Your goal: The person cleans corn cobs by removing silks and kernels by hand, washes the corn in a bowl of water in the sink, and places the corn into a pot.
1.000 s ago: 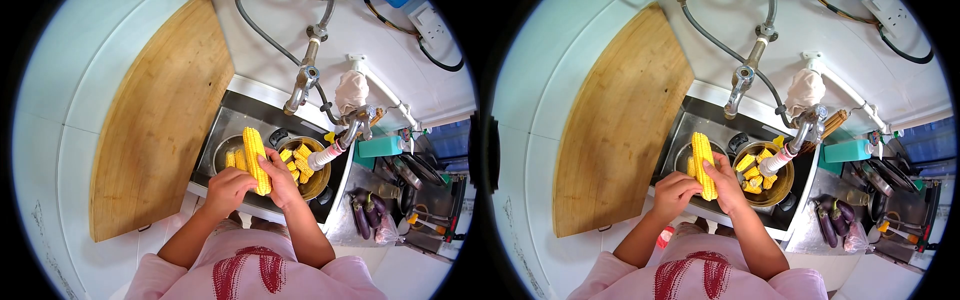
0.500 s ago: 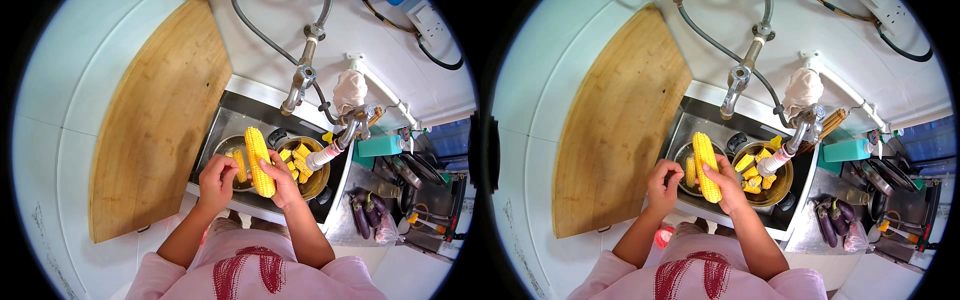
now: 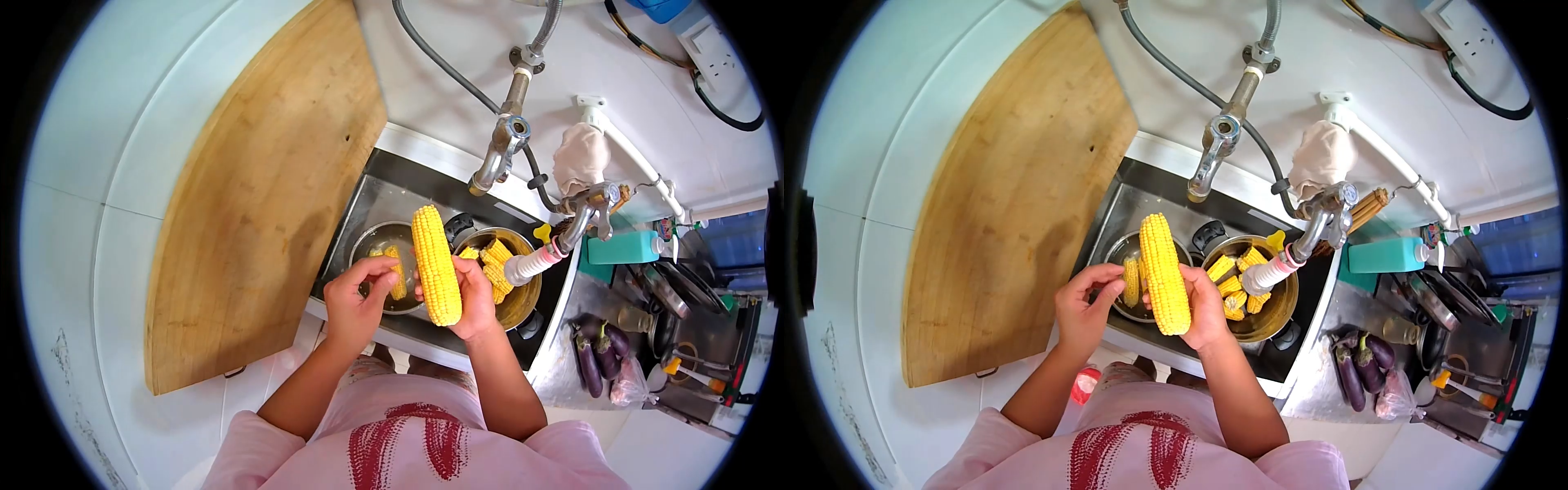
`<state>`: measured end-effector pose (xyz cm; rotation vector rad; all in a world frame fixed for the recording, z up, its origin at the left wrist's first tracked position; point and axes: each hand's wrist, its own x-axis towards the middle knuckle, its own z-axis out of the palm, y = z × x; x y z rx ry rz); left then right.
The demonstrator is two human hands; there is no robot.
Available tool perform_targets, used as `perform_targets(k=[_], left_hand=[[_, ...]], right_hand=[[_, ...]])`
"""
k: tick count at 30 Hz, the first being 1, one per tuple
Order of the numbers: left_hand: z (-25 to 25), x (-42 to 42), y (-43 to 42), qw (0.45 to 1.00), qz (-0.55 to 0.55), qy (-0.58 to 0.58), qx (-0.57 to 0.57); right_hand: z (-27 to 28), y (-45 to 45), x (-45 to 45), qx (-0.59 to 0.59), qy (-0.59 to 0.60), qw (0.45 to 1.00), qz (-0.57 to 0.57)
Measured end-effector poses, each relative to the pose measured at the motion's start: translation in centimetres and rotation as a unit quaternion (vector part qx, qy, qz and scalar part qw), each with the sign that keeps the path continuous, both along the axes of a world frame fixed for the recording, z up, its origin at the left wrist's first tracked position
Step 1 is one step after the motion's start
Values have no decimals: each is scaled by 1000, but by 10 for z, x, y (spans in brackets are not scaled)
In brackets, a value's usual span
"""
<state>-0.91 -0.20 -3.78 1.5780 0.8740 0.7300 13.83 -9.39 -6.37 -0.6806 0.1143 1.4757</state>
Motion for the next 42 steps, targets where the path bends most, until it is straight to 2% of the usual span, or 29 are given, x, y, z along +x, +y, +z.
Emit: perform_targets(k=[2, 4, 6, 10, 17, 20, 22, 27, 30, 32, 33, 35, 39, 42], left_hand=[[-1, 5, 3, 1000, 8, -2, -6], [-2, 11, 6, 995, 17, -21, -101], [-1, 16, 6, 995, 16, -15, -99], [1, 23, 5, 994, 22, -2, -110], [12, 25, 9, 997, -10, 39, -69], [7, 24, 12, 997, -23, 24, -65], [-1, 24, 15, 999, 37, 4, 13], [-6, 20, 21, 995, 53, -78, -22], [-1, 23, 19, 994, 55, -85, 45], [4, 23, 19, 980, 25, -58, 188], [4, 22, 20, 980, 25, -58, 188], [1, 20, 23, 962, -2, -40, 269], [6, 27, 31, 950, -6, -41, 310], [1, 28, 36, 937, -54, -26, 343]], right_hand=[[5, -1, -1, 20, -2, 1000, 3], [7, 0, -3, 41, -5, 999, 7], [5, 0, -5, 11, -98, 995, 12], [13, 4, -9, 9, -190, 982, 18], [11, 4, -6, 28, -178, 984, 5], [20, 8, -9, 36, -149, 988, -17], [19, 7, -9, 47, -134, 990, -8], [15, 4, -4, 68, -102, 992, 27], [16, 4, -7, 45, -125, 991, 10], [17, 3, -8, 32, -147, 989, 12], [17, 3, -8, 32, -147, 989, 12], [17, 1, -8, 21, -172, 985, 26], [17, -2, -8, 23, -171, 984, 43], [17, -2, -9, 21, -145, 989, 36]])
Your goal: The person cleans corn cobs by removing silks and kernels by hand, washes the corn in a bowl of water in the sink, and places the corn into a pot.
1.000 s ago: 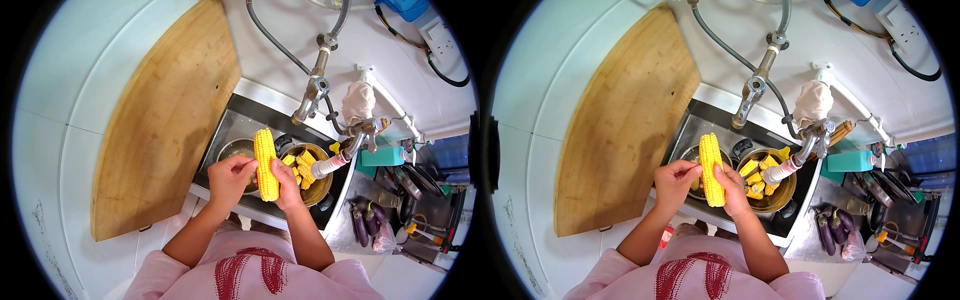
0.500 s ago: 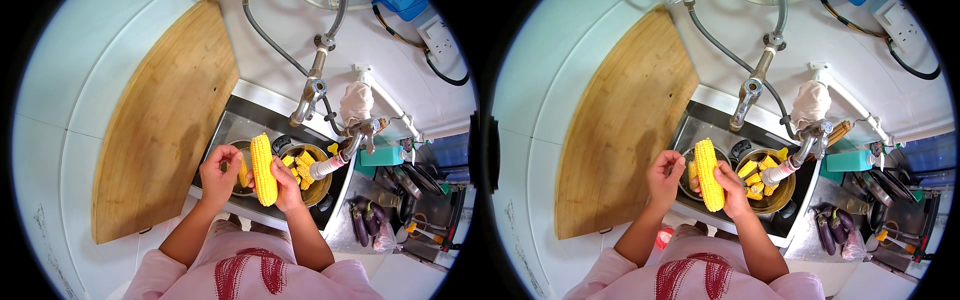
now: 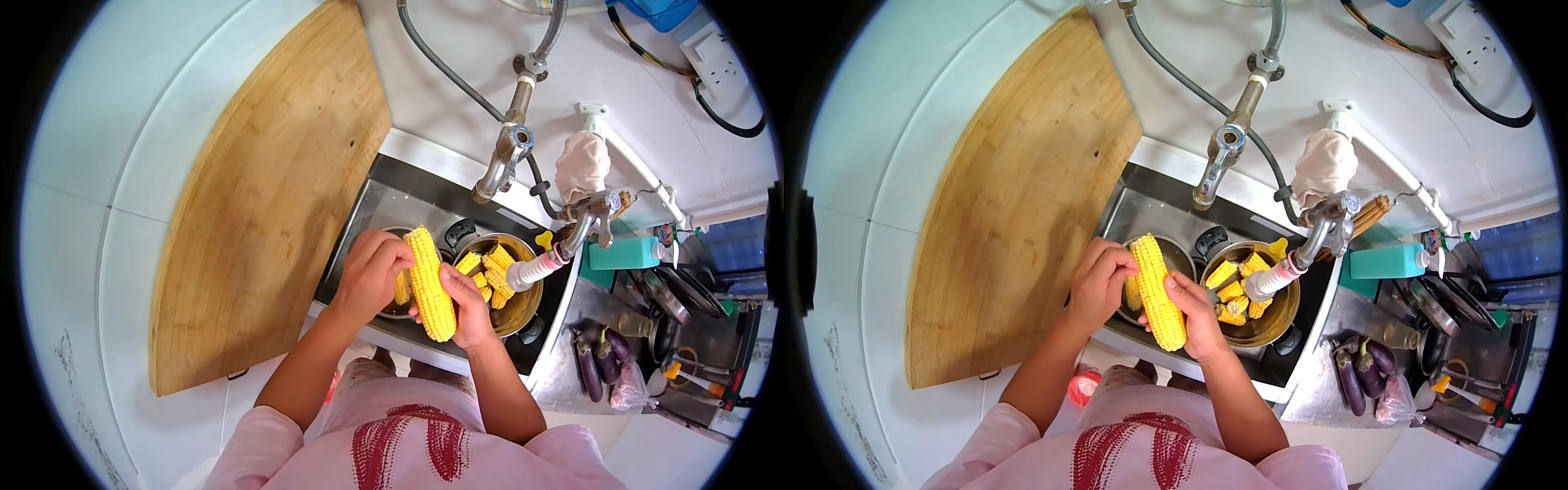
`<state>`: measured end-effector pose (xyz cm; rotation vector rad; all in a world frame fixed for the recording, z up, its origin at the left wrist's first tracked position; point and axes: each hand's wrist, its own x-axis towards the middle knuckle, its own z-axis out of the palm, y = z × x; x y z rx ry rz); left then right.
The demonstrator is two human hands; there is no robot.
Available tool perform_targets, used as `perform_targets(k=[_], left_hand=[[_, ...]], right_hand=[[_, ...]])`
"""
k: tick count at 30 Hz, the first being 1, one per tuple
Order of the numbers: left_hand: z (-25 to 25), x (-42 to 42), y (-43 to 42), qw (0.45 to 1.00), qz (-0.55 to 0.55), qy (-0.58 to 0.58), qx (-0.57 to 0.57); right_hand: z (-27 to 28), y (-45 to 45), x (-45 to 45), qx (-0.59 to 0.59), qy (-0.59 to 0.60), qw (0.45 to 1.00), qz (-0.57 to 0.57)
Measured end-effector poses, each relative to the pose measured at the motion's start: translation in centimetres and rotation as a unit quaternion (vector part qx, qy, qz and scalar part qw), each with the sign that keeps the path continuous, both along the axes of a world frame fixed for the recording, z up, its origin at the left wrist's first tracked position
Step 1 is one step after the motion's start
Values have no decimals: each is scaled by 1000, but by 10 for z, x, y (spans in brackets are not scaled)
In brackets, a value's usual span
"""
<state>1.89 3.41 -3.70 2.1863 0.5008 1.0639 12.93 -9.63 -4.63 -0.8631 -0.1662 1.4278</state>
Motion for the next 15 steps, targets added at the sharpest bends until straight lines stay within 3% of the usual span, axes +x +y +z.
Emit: perform_targets(k=[3, 6, 12, 15], left_hand=[[4, -4, -2, 997, -40, 0, -65], [12, -2, 0, 991, 8, -32, -133], [13, 5, 17, 997, -72, 16, 12], [15, 6, 19, 989, -97, 81, 83]], right_hand=[[0, -1, 1, -16, 30, 999, -2], [1, -1, 2, -15, 18, 1000, 9], [1, -3, 0, -38, -52, 997, 29], [2, -1, -4, -52, -147, 987, 49]])
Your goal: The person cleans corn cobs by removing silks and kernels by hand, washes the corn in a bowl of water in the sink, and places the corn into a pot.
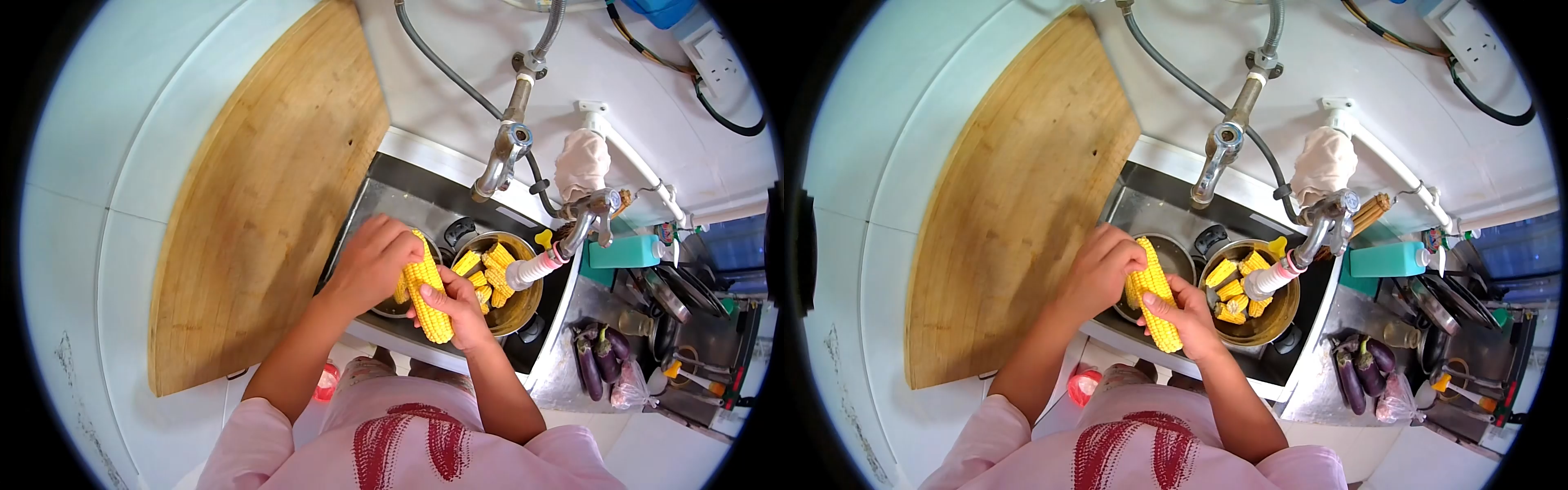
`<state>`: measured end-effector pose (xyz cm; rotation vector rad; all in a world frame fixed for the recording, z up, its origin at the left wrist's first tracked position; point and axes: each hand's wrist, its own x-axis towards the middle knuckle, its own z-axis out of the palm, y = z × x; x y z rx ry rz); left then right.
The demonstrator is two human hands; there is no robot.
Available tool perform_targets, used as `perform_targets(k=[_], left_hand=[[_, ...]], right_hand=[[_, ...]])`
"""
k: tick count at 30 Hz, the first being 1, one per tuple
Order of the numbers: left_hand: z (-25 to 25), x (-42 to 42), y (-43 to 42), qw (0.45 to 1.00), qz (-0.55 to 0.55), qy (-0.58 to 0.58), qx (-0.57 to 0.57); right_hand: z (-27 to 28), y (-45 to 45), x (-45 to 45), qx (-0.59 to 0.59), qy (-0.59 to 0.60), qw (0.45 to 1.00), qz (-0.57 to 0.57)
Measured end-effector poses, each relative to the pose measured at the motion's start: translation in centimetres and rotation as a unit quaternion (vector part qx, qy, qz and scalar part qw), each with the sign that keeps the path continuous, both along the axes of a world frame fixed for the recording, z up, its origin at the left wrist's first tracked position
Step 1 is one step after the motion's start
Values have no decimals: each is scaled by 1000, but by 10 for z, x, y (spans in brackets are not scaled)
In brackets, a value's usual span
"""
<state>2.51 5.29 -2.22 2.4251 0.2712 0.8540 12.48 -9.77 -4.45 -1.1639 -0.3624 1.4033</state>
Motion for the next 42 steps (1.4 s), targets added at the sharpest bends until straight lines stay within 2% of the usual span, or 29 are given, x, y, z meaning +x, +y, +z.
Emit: perform_targets(k=[3, 5, 6, 11, 13, 16, 19, 21, 25, 27, 31, 33, 38, 42], left_hand=[[0, -8, -8, 998, -29, 6, -60], [3, -19, -13, 965, 60, -47, -250], [-4, -22, -11, 949, 65, -74, -301], [-14, -29, -19, 919, 105, -30, -378], [-14, -28, -24, 907, 126, -19, -402], [-14, -28, -32, 905, 127, -7, -405], [-16, -29, -43, 884, 134, 26, -448], [-19, -29, -49, 813, 129, 2, -568], [-15, -24, -54, 829, 120, 65, -543], [-17, -23, -56, 853, 138, 119, -489], [-20, -22, -54, 854, 133, 133, -485], [-26, -24, -54, 843, 83, 99, -522], [-35, -29, -45, 801, 96, 43, -590], [-44, -29, -34, 789, 118, 9, -603]], right_hand=[[-2, 3, 3, -16, 27, 999, -38], [-8, 2, 11, 22, 159, 985, -65], [-9, 2, 13, 37, 173, 982, -67], [-13, 2, 14, 73, 230, 967, -81], [-14, 2, 15, 82, 291, 951, -64], [-21, 1, 14, 40, 282, 954, -93], [-21, 1, 12, 51, 263, 958, -107], [-18, 3, 12, 52, 220, 968, -110], [-8, 8, 7, 61, 142, 979, -134], [-9, 11, 4, 56, 128, 979, -147], [-13, 9, 5, 53, 117, 979, -156], [-14, 9, 5, 50, 128, 977, -164], [-26, 8, 7, 42, 169, 968, -182], [-37, 1, 11, 40, 222, 965, -131]])
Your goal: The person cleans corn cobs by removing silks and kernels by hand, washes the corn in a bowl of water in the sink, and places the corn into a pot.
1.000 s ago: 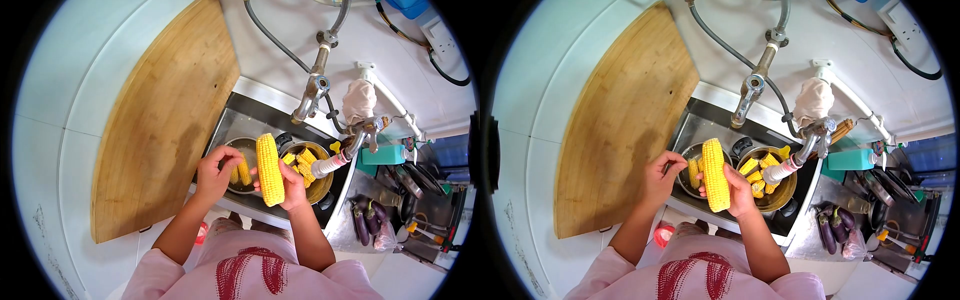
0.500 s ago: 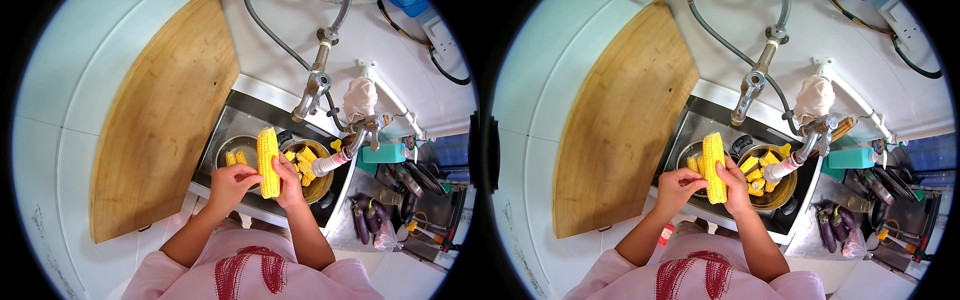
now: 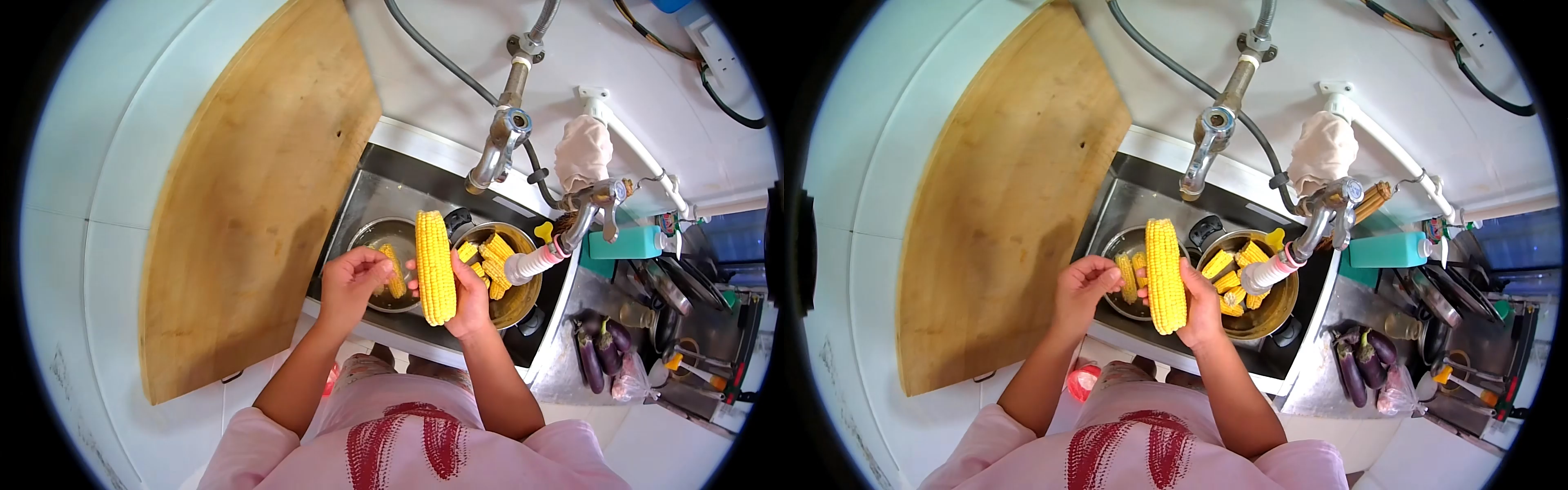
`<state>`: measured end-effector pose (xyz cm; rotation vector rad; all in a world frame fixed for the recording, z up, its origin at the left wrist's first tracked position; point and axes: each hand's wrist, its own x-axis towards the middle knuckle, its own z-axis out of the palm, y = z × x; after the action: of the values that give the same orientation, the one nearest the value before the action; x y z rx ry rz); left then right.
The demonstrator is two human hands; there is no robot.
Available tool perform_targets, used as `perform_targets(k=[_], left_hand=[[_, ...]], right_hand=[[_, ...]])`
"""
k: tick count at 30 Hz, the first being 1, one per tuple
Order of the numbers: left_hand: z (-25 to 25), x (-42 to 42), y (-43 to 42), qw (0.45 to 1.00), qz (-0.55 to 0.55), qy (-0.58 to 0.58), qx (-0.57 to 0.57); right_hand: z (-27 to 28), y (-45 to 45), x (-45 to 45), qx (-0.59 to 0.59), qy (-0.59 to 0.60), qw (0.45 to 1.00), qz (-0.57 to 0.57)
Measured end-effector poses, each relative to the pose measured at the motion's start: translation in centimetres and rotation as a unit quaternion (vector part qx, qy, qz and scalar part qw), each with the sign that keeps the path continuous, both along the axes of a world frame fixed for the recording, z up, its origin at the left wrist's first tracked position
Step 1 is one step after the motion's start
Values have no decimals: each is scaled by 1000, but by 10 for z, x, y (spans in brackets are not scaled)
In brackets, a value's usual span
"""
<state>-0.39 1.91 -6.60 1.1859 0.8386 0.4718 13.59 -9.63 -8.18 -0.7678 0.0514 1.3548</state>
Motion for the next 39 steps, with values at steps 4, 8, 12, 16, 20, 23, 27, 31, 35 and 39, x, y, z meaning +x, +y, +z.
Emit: perform_targets(k=[4, 8, 12, 16, 20, 23, 27, 31, 35, 39], left_hand=[[-18, 6, 1, 1000, 5, 3, 16], [-31, 21, -15, 998, -31, 38, 36], [-45, 35, -20, 973, -56, 101, 198], [-76, 36, -11, 890, -88, 222, 390], [-109, 40, -23, 892, -120, 261, 348], [-130, 33, -27, 890, -118, 307, 316], [-156, 7, -9, 867, -55, 396, 296], [-230, -17, 21, 821, -116, 481, 285], [-278, 4, 7, 851, -83, 438, 276], [-284, 7, 16, 879, -96, 467, 6]], right_hand=[[-11, -12, 4, -10, 35, 999, 12], [-23, -33, 11, -34, 38, 999, 8], [-33, -49, 21, -59, 27, 997, -40], [-77, -77, 39, -220, -193, 950, -109], [-137, -113, 64, -333, -390, 856, -68], [-127, -105, 59, -384, -596, 703, -53], [-152, -84, 34, -316, -639, 701, 18], [-176, -35, -5, -218, -464, 842, 166], [-241, 15, -29, -297, -587, 738, 148], [-278, 33, -22, -283, -512, 768, 260]])
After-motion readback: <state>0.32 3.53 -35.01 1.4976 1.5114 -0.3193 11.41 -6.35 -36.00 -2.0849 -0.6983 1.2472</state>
